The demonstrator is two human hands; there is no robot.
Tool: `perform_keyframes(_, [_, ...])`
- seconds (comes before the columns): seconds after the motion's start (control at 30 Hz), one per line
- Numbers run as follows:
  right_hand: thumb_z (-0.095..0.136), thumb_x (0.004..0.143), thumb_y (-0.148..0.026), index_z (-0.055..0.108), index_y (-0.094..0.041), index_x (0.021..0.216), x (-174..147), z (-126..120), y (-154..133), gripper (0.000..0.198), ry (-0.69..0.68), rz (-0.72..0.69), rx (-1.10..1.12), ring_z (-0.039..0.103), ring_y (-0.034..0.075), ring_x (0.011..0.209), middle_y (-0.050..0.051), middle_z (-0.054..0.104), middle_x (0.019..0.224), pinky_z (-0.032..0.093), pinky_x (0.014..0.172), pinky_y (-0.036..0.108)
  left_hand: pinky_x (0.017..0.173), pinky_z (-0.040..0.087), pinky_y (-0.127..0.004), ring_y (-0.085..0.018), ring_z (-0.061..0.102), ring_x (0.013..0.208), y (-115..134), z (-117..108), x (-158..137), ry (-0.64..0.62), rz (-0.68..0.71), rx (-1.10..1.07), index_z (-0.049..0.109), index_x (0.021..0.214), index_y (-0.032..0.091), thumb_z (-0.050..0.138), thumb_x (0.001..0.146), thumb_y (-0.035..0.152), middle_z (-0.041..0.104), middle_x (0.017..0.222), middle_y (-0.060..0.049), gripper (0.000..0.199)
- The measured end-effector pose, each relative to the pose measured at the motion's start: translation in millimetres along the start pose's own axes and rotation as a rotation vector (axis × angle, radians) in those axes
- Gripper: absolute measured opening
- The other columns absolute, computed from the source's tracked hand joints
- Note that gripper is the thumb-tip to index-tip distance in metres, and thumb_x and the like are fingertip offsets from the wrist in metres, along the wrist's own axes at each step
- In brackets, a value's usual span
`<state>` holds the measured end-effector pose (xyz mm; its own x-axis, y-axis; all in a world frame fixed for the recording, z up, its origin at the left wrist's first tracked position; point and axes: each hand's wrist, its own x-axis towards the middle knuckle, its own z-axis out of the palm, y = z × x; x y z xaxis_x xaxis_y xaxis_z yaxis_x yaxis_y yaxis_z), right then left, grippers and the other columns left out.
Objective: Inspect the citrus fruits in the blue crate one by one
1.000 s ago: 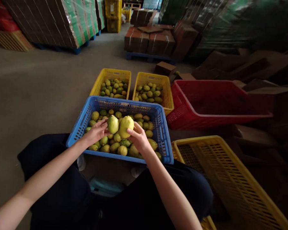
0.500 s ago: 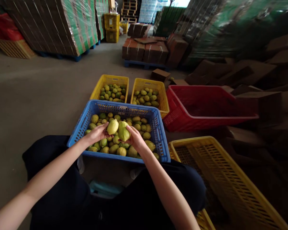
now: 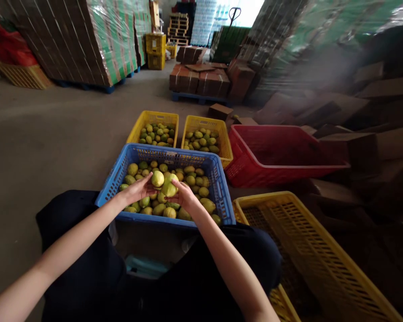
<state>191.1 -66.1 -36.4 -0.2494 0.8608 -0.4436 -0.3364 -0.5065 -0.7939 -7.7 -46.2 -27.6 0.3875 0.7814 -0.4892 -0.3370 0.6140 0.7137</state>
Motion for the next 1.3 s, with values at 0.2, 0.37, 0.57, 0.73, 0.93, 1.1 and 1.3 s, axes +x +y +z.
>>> perform_keyframes(0.2, [0.092, 0.052, -0.033, 0.051, -0.026, 0.096, -8, 6, -1, 0.061, 0.179, -0.373, -0.131, 0.068, 0.017, 0.076, -0.003, 0.068, 0.090, 0.059, 0.065, 0.030, 0.087, 0.057, -0.037, -0.022, 0.070, 0.094, -6, 5, -5, 0.089, 0.419, 0.174, 0.066, 0.097, 0.016, 0.089, 0.063, 0.037, 0.073, 0.103, -0.008, 0.047])
perform_keyframes(0.37, [0.092, 0.048, -0.030, 0.051, -0.028, 0.103, -7, 2, -3, 0.069, 0.253, -0.659, -0.368, 0.064, 0.019, 0.096, -0.001, 0.061, 0.106, 0.055, 0.077, 0.030, 0.086, 0.056, -0.032, -0.020, 0.068, 0.096, -8, 8, -9, 0.086, 0.630, 0.377, 0.067, 0.103, 0.019, 0.090, 0.056, 0.025, 0.072, 0.110, -0.008, 0.053])
perform_keyframes(0.57, [0.091, 0.051, -0.031, 0.055, -0.029, 0.107, -7, -4, -4, 0.066, 0.217, -0.710, -0.437, 0.062, 0.022, 0.103, 0.001, 0.062, 0.115, 0.052, 0.089, 0.038, 0.093, 0.054, -0.035, -0.023, 0.064, 0.106, -8, 3, -5, 0.011, 0.659, 0.417, 0.070, 0.109, 0.019, 0.088, 0.061, 0.027, 0.067, 0.118, -0.009, 0.053])
perform_keyframes(0.73, [0.091, 0.051, -0.028, 0.060, -0.027, 0.108, -13, -1, -11, 0.065, 0.150, -0.637, -0.366, 0.063, 0.024, 0.105, 0.001, 0.067, 0.108, 0.053, 0.087, 0.036, 0.103, 0.047, -0.034, -0.020, 0.061, 0.110, -5, -3, -4, 0.002, 0.685, 0.424, 0.071, 0.110, 0.020, 0.087, 0.063, 0.027, 0.065, 0.119, -0.007, 0.050])
perform_keyframes(0.93, [0.090, 0.050, -0.028, 0.062, -0.026, 0.095, -17, 1, -13, 0.053, 0.125, -0.505, -0.201, 0.067, 0.020, 0.087, -0.002, 0.070, 0.092, 0.055, 0.078, 0.033, 0.079, 0.055, -0.026, -0.016, 0.065, 0.095, -1, -6, -6, 0.056, 0.509, 0.109, 0.068, 0.097, 0.018, 0.085, 0.067, 0.030, 0.068, 0.103, -0.003, 0.037])
perform_keyframes(1.1, [0.090, 0.050, -0.032, 0.067, -0.024, 0.090, -18, 1, -13, 0.047, 0.087, -0.370, -0.104, 0.067, 0.018, 0.078, -0.001, 0.072, 0.091, 0.055, 0.069, 0.030, 0.073, 0.055, -0.023, -0.016, 0.068, 0.090, -1, -8, -3, 0.073, 0.394, -0.012, 0.073, 0.100, 0.017, 0.081, 0.073, 0.026, 0.073, 0.101, -0.005, 0.030])
perform_keyframes(1.3, [0.087, 0.054, -0.036, 0.072, -0.023, 0.091, -16, -3, -12, 0.042, -0.005, -0.252, -0.044, 0.070, 0.023, 0.085, 0.004, 0.075, 0.091, 0.057, 0.072, 0.033, 0.068, 0.055, -0.021, -0.015, 0.070, 0.085, -7, -6, -2, 0.173, 0.297, -0.078, 0.074, 0.087, 0.016, 0.074, 0.082, 0.023, 0.076, 0.089, -0.005, 0.009])
